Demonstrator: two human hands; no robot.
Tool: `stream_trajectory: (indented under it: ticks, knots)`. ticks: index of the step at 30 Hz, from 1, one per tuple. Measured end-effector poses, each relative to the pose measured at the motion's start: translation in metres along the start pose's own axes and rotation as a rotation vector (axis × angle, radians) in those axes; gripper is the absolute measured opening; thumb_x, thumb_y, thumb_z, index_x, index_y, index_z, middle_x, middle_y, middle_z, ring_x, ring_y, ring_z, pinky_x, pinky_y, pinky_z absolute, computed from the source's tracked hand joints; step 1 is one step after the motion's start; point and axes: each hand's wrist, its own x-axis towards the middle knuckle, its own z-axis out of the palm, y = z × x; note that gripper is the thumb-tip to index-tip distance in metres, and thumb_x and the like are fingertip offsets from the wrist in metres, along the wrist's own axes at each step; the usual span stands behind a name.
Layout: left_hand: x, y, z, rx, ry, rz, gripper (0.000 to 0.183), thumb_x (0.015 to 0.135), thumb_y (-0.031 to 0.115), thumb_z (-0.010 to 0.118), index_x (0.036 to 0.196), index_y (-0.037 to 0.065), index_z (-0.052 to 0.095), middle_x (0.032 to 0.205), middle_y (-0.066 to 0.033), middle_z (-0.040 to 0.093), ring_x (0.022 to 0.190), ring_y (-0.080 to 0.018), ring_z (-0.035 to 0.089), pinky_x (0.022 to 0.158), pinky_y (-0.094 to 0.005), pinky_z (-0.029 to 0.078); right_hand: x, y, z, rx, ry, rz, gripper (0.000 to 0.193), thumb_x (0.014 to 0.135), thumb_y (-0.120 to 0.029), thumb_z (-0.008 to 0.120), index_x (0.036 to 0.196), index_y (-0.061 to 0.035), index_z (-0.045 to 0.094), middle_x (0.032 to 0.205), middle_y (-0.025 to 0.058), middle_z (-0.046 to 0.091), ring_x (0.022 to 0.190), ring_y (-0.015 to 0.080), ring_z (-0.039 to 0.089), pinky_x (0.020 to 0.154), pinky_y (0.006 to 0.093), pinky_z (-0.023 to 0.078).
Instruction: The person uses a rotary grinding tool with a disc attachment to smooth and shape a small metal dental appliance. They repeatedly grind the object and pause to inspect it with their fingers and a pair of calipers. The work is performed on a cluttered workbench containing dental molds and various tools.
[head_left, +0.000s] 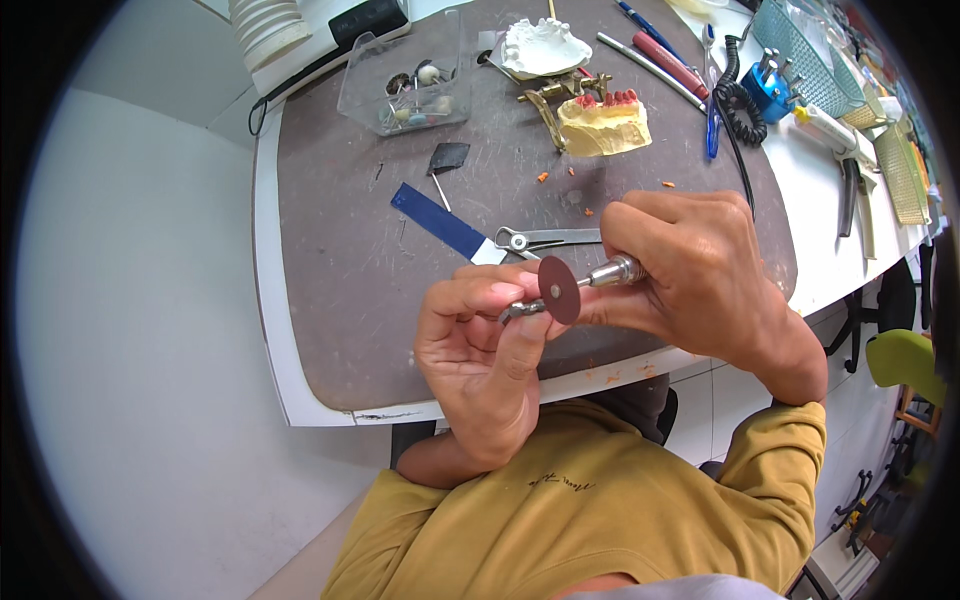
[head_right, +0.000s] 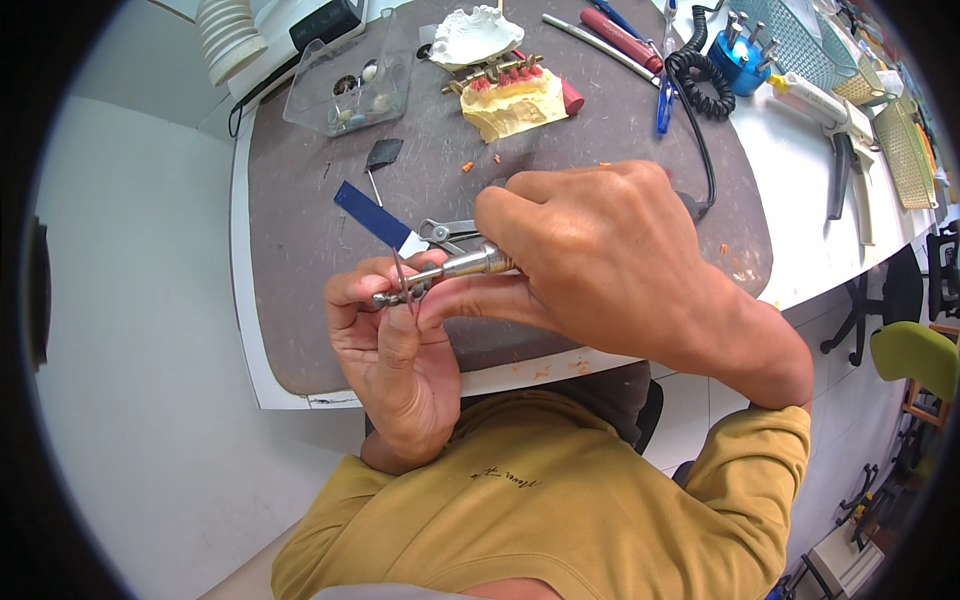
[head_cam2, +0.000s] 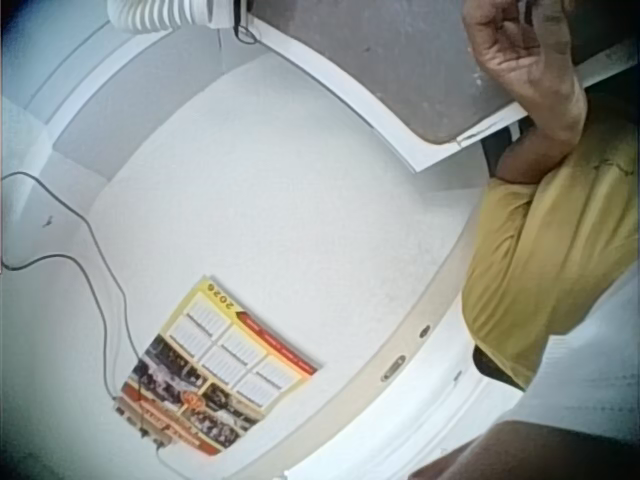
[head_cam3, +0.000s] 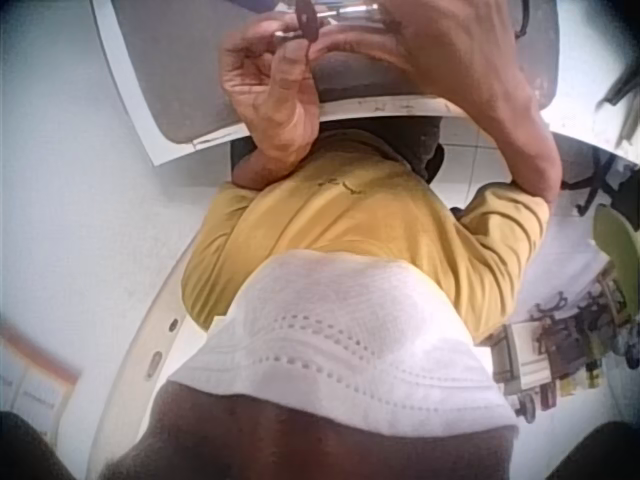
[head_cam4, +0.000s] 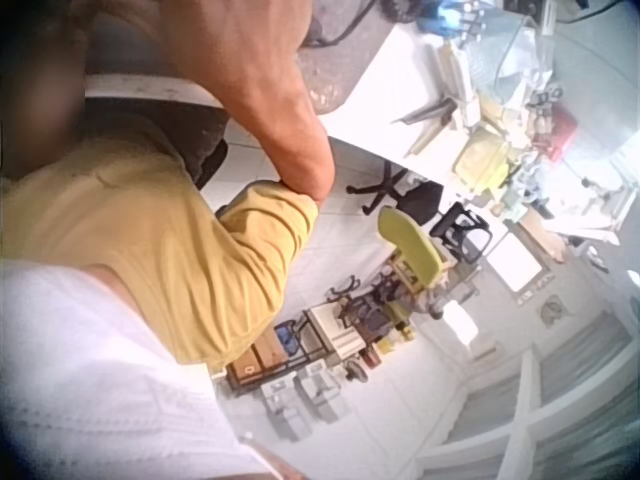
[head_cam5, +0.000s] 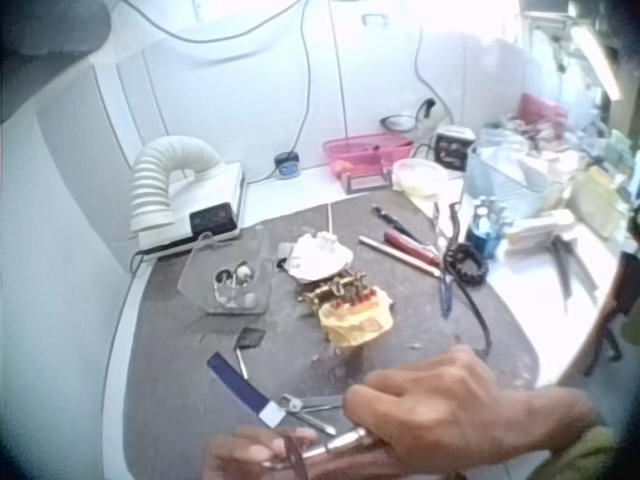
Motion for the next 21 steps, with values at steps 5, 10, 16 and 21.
stream_trajectory:
  ticks: [5,10,16,21]
  knots:
    - [0.0002,0.0013,0.0013,0.006,0.016,-0.01,0.025,0.09,0.005,0.062,0.112,0.007,0.051,0.108,-0.0082,0.053,0.111,-0.03,0.057,0.095,-0.0383,0.049,0.0005,0.0007,0.0005,0.006,0.0,-0.004,0.05,0.059,-0.038,0.084,0.061,-0.0041,0.047,0.054,0.0063,0.046,0.045,0.0232,0.048,0.042,0.0347,0.035]
    - [-0.0003,0.0012,0.001,0.009,0.02,-0.009,0.025,0.089,0.004,0.062,0.112,0.007,0.051,0.108,-0.0082,0.053,0.111,-0.0303,0.057,0.095,-0.0378,0.049,0.0001,0.0004,-0.0003,0.006,-0.015,0.007,0.05,0.059,-0.038,0.083,0.061,-0.004,0.047,0.054,0.0062,0.046,0.045,0.0231,0.048,0.042,0.0347,0.035]
    - [0.0001,0.0004,0.0012,0.001,0.012,-0.016,0.025,0.089,0.003,0.062,0.111,0.007,0.051,0.108,-0.0084,0.054,0.111,-0.0305,0.057,0.095,-0.038,0.049,-0.0001,0.0012,-0.0008,-0.005,-0.022,-0.015,0.049,0.061,-0.039,0.083,0.062,-0.004,0.047,0.055,0.0065,0.047,0.046,0.0237,0.05,0.042,0.035,0.037]
    - [-0.0007,0.0014,0.0022,0.004,0.029,-0.018,0.025,0.089,0.004,0.063,0.111,0.006,0.051,0.107,-0.0087,0.055,0.111,-0.0308,0.057,0.095,-0.038,0.049,-0.0002,0.0008,-0.002,-0.012,-0.036,-0.001,0.049,0.06,-0.039,0.082,0.062,-0.0043,0.048,0.055,0.0063,0.048,0.047,0.0241,0.051,0.043,0.035,0.037]
